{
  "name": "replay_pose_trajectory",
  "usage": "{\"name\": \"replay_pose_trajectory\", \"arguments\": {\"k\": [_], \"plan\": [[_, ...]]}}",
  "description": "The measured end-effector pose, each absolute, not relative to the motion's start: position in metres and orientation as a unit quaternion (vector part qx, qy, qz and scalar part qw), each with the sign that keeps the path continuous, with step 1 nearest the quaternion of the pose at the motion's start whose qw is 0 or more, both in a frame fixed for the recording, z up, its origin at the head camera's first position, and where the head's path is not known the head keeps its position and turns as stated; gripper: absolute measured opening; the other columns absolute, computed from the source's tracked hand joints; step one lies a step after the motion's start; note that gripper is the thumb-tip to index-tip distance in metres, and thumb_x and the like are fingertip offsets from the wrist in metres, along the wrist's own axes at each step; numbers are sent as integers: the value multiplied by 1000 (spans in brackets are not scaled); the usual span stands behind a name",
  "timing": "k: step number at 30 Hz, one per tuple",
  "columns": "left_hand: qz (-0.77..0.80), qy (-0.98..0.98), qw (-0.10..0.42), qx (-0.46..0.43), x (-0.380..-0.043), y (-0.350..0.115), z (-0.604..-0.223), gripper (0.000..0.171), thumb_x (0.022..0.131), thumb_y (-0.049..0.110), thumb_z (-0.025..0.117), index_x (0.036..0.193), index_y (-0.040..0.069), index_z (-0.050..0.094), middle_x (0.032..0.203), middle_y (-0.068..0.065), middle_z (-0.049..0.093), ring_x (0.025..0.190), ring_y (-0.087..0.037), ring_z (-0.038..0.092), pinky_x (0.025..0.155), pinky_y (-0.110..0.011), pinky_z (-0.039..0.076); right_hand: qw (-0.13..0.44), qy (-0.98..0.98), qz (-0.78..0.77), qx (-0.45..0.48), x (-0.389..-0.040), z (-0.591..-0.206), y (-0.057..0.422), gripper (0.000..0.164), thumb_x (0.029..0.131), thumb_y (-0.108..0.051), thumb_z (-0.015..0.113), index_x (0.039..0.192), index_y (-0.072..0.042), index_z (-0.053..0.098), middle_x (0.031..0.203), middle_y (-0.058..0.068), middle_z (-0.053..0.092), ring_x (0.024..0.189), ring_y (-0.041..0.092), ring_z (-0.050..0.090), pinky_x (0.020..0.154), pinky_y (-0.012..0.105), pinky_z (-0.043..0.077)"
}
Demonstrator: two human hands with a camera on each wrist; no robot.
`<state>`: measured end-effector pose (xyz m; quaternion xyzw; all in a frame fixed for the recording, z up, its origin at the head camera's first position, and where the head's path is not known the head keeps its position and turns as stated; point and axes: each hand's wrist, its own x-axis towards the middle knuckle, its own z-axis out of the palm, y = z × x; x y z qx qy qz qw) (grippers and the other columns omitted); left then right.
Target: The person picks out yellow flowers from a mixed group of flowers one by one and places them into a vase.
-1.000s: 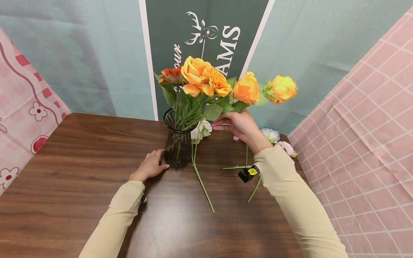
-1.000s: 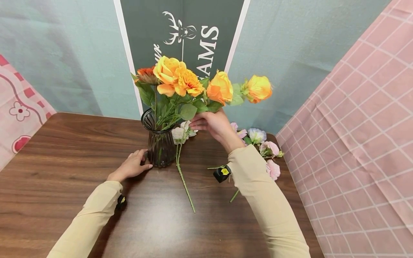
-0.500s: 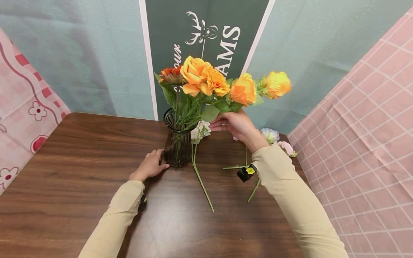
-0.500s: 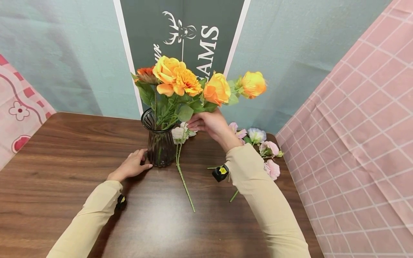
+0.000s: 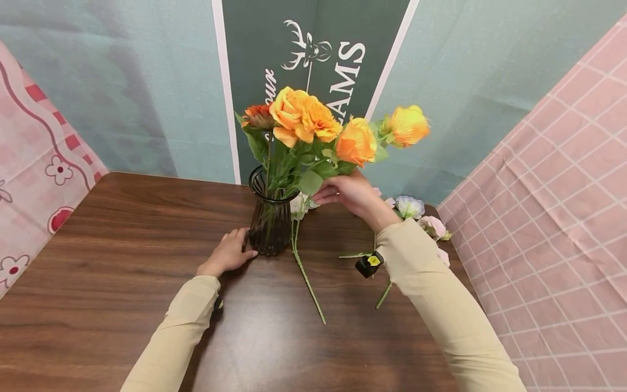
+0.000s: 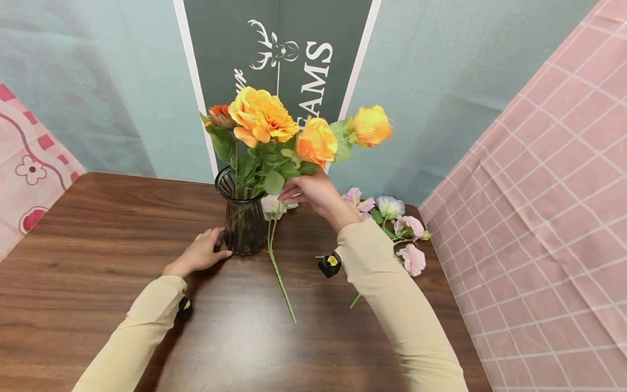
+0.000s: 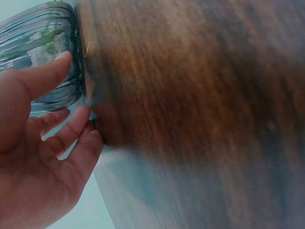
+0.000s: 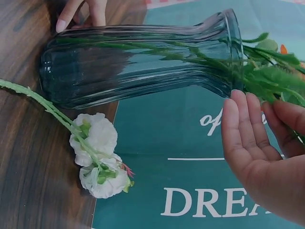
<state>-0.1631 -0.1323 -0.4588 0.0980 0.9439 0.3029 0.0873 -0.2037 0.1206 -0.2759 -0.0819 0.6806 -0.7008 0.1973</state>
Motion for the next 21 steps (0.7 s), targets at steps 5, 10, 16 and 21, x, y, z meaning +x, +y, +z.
{"name": "replay_pose_trajectory", "arguments": {"k": [5, 10, 16, 21], "plan": [[305, 943, 87, 97, -163, -133, -459, 63, 88, 21, 60, 137, -7, 30, 113, -24, 46, 112, -42, 38, 86, -51, 36, 218, 693, -681, -93, -203, -279, 116, 15, 93, 2, 42, 92, 11, 55, 75, 14, 64, 69, 21, 64, 83, 45, 46], [304, 944, 84, 100, -164, -132, -460, 63, 88, 21, 61, 136, -6, 31, 112, -24, 47, 110, -41, 40, 86, -51, 36, 234, 720, -647, -92, -203, -282, 111, 25, 94, 2, 39, 102, 21, 52, 75, 12, 63, 70, 19, 63, 85, 44, 44], [304, 944, 87, 96, -164, -132, -460, 63, 88, 21, 61, 137, -6, 31, 113, -24, 47, 110, -40, 40, 86, -50, 36, 227, 732, -636, -89, -203, -281, 107, 22, 93, 4, 39, 103, 20, 52, 72, 10, 62, 66, 18, 63, 79, 41, 48], [303, 944, 89, 94, -164, -132, -460, 64, 88, 22, 61, 137, -6, 30, 113, -24, 47, 111, -40, 39, 86, -51, 36, 220, 736, -634, -91, -204, -280, 106, 11, 92, 4, 46, 99, 9, 53, 72, 12, 61, 64, 20, 63, 78, 44, 48]]}}
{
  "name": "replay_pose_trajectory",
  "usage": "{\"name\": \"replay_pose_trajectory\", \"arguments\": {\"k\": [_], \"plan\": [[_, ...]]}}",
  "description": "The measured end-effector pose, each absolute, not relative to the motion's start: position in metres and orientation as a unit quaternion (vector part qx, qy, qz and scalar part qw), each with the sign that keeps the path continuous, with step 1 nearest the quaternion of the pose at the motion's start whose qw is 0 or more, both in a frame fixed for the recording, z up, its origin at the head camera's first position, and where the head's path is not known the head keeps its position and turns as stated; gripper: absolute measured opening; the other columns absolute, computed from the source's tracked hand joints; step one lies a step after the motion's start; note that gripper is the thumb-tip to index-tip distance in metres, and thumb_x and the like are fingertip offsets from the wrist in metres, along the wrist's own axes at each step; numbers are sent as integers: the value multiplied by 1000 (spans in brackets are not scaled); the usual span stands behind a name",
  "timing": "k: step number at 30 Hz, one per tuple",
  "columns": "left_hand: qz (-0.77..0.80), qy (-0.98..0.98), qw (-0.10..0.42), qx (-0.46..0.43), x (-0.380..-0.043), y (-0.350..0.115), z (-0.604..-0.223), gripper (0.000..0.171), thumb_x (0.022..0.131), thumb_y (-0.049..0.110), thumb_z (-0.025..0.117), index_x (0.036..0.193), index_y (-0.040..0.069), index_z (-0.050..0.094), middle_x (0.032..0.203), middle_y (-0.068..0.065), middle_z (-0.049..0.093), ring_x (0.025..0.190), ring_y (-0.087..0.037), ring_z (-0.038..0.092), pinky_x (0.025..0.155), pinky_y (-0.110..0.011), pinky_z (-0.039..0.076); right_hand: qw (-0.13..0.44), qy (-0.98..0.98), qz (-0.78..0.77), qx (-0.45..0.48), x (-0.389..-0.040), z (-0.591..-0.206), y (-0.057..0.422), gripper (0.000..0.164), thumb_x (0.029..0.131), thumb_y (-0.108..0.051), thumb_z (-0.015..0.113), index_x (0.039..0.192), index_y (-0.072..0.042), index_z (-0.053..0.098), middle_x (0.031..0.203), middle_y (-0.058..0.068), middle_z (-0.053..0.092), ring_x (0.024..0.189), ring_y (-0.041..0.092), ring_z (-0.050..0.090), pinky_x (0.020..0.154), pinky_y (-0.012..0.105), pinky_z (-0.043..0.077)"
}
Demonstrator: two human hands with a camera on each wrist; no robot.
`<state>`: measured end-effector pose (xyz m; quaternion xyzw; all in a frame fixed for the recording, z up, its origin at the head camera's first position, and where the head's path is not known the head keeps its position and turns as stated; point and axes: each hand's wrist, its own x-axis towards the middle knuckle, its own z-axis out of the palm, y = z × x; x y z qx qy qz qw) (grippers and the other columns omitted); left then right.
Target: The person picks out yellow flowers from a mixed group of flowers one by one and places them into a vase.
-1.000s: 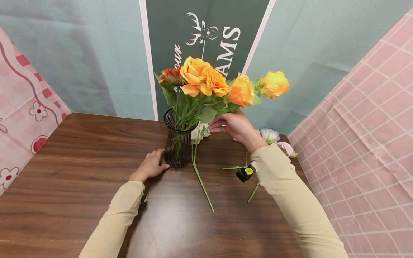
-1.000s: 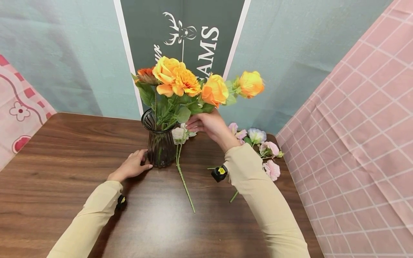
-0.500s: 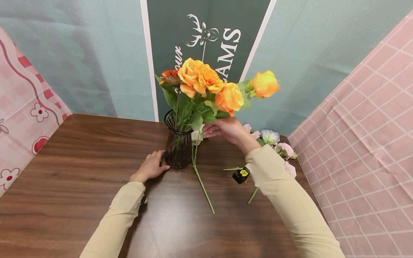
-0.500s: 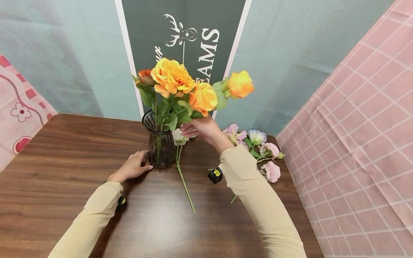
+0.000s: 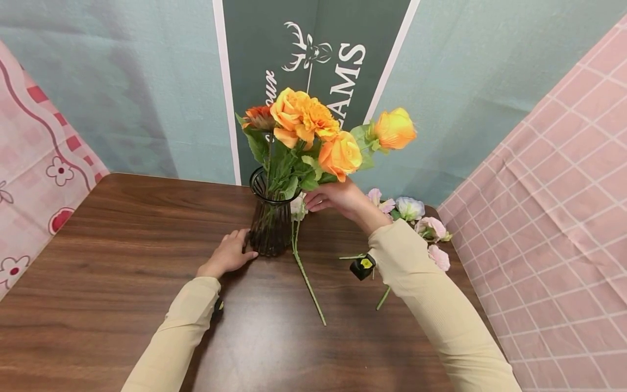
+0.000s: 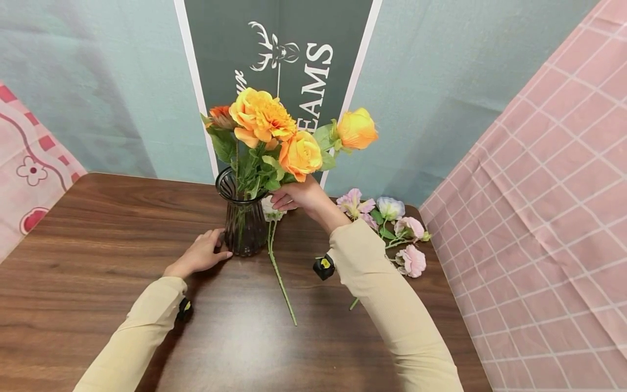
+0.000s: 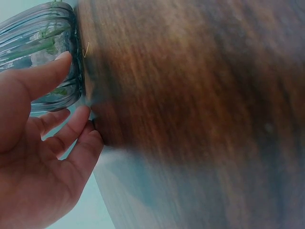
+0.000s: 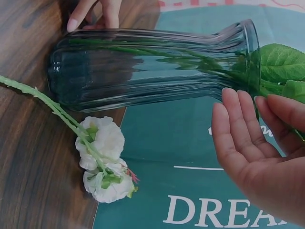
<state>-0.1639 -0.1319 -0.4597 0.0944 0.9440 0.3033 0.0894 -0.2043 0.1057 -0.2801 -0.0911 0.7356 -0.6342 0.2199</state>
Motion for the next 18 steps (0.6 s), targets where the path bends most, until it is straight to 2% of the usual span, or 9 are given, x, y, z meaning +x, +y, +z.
{"name": "replay_pose_trajectory", "arguments": {"k": [6, 13, 18], "plan": [[303, 944, 89, 97, -164, -133, -460, 63, 88, 22, 61, 137, -6, 31, 112, -23, 47, 110, -40, 39, 85, -50, 36, 223, 733, -637, -82, -205, -280, 105, 16, 87, 11, 48, 103, 10, 51, 71, 11, 62, 63, 20, 63, 83, 48, 45], [304, 943, 90, 98, -164, -132, -459, 64, 89, 21, 60, 137, -6, 29, 113, -24, 46, 111, -41, 39, 86, -50, 36, 236, 733, -631, -98, -206, -280, 106, 18, 89, 9, 47, 107, 12, 50, 71, 9, 62, 65, 19, 63, 82, 47, 46], [301, 944, 87, 100, -163, -132, -459, 65, 88, 22, 61, 137, -7, 29, 113, -25, 46, 110, -41, 39, 87, -51, 36, 244, 729, -632, -98, -204, -279, 108, 30, 89, 9, 47, 118, 13, 41, 70, 9, 63, 65, 19, 63, 79, 44, 47]]}}
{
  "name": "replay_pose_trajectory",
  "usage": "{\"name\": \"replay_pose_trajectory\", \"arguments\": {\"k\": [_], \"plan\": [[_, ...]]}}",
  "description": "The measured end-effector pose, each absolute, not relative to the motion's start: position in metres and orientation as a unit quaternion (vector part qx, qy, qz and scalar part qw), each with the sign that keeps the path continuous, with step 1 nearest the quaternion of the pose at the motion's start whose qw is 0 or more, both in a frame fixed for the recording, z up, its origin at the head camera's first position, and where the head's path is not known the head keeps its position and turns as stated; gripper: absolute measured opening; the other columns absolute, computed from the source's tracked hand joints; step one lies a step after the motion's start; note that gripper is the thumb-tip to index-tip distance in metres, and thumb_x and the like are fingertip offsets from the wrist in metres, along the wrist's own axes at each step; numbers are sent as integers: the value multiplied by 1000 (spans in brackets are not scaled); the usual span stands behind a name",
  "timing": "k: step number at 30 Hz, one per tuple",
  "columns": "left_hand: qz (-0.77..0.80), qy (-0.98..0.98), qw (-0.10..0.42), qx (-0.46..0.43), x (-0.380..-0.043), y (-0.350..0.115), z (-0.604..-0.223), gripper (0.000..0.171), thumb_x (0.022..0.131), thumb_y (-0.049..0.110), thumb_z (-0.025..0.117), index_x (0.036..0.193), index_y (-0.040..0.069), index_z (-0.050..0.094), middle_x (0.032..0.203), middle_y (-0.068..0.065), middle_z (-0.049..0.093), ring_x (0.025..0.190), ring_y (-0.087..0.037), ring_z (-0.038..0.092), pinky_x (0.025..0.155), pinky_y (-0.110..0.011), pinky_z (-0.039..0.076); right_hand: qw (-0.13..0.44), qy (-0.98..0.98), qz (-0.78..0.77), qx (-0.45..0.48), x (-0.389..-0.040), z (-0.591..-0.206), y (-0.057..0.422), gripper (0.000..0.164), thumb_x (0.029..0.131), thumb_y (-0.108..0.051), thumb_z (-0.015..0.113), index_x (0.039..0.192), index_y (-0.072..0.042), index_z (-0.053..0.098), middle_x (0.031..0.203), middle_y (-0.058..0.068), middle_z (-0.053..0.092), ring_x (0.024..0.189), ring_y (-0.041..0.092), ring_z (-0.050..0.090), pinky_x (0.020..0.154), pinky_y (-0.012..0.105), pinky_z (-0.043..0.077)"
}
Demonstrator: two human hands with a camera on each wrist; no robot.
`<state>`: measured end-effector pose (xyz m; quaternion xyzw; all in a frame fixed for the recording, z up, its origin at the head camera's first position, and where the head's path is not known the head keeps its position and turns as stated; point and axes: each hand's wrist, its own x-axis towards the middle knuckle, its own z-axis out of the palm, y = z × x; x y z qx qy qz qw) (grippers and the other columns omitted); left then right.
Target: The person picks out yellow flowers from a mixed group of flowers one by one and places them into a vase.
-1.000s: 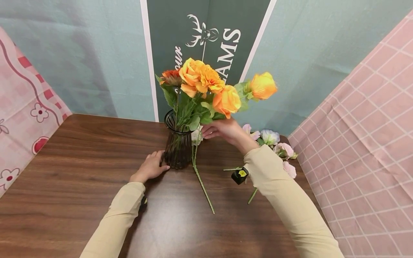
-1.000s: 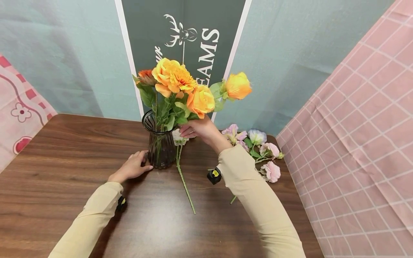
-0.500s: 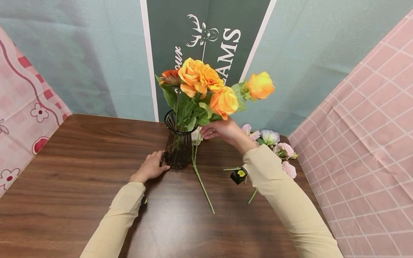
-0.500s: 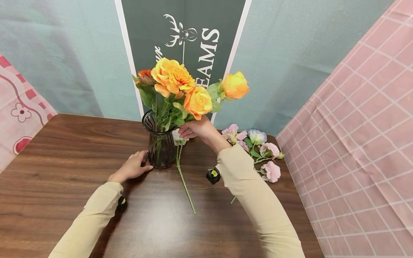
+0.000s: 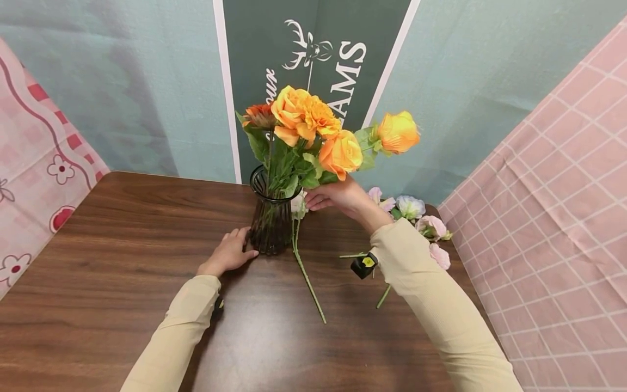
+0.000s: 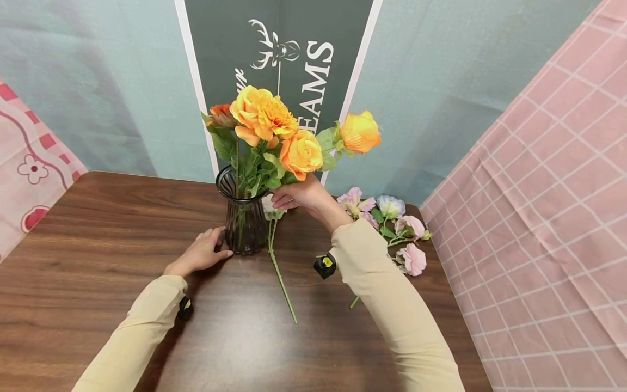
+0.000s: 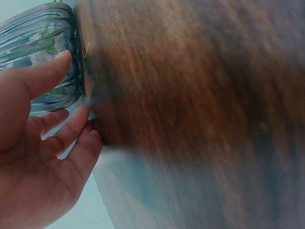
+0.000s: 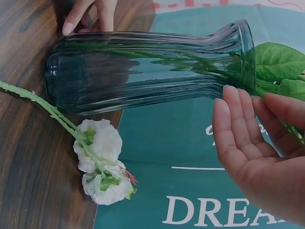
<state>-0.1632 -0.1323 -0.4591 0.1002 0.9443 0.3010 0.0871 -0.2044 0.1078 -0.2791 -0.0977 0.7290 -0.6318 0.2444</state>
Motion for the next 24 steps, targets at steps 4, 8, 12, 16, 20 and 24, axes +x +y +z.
{"name": "replay_pose_trajectory", "arguments": {"k": [4, 8, 12, 16, 20, 24], "plan": [[299, 945, 83, 101, -163, -133, -459, 66, 88, 22, 61, 137, -8, 29, 111, -24, 46, 110, -41, 39, 87, -51, 35, 240, 720, -643, -98, -204, -280, 111, 29, 89, 9, 49, 116, 14, 41, 70, 10, 63, 65, 21, 63, 75, 41, 49], [299, 945, 80, 103, -163, -133, -459, 66, 87, 21, 61, 136, -9, 29, 110, -25, 46, 110, -42, 38, 88, -51, 35, 230, 710, -654, -122, -203, -283, 117, 19, 88, 9, 50, 105, 15, 48, 71, 12, 63, 65, 23, 64, 71, 40, 51], [299, 946, 78, 100, -162, -133, -458, 67, 87, 22, 61, 137, -9, 28, 110, -25, 46, 112, -43, 37, 88, -51, 35, 224, 712, -652, -131, -201, -288, 125, 16, 88, 7, 51, 104, 11, 51, 72, 14, 62, 65, 24, 64, 70, 41, 51], [301, 945, 83, 93, -162, -133, -458, 68, 88, 21, 61, 137, -9, 26, 111, -25, 46, 114, -43, 36, 88, -51, 35, 221, 727, -640, -114, -198, -295, 134, 15, 89, 3, 53, 98, 15, 54, 77, 17, 63, 70, 26, 65, 74, 41, 50], [303, 945, 86, 92, -161, -133, -459, 68, 88, 21, 61, 138, -9, 26, 110, -24, 46, 114, -42, 36, 87, -51, 35, 218, 729, -640, -104, -195, -303, 144, 24, 88, 3, 52, 108, 16, 51, 84, 22, 61, 73, 27, 64, 77, 43, 49], [304, 945, 75, 98, -160, -134, -460, 67, 88, 22, 61, 137, -9, 27, 107, -23, 48, 108, -40, 40, 86, -50, 36, 220, 720, -651, -97, -192, -315, 154, 31, 89, 5, 48, 116, 20, 44, 83, 19, 62, 71, 24, 64, 76, 42, 49]]}}
